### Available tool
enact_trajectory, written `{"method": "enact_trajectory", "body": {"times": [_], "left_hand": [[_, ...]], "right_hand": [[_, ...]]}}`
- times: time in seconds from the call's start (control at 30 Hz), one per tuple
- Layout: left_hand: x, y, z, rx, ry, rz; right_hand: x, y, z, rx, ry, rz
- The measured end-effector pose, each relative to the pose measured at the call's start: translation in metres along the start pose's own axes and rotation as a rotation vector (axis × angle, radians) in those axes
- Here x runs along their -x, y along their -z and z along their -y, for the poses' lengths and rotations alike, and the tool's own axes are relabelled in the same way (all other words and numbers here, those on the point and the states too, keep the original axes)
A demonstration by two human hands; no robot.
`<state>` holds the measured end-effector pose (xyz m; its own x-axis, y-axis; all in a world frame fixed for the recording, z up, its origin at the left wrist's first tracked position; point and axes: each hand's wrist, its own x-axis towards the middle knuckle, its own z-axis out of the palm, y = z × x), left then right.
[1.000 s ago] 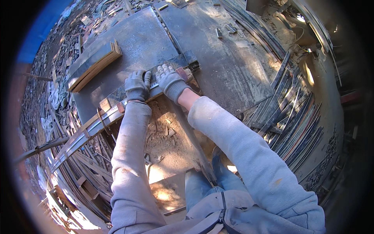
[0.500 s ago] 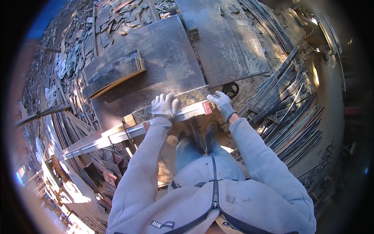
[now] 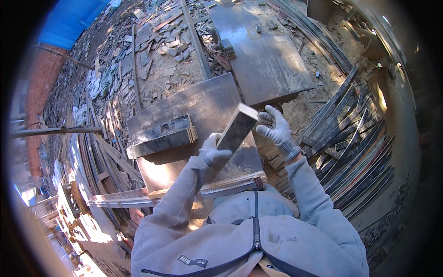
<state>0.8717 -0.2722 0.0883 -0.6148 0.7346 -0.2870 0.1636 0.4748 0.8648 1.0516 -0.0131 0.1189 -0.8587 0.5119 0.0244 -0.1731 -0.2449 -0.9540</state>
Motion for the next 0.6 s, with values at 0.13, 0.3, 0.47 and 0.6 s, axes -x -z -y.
{"method": "enact_trajectory", "body": {"times": [0.13,0.3,0.47,0.6], "left_hand": [[0.004,-0.043,-0.019,1.103,-0.117,-0.146],[0.034,-0.124,0.002,1.755,0.288,-0.343],[0.064,-0.145,0.017,1.669,0.754,-0.426],[0.104,-0.112,0.027,0.723,0.793,0.113]], "right_hand": [[0.061,0.032,0.006,0.423,-0.317,-0.089],[0.111,0.066,-0.017,0.063,-0.183,-0.175],[0.079,0.086,-0.054,0.193,-0.480,-0.184],[0.072,0.091,-0.100,0.299,-0.445,-0.007]]}}
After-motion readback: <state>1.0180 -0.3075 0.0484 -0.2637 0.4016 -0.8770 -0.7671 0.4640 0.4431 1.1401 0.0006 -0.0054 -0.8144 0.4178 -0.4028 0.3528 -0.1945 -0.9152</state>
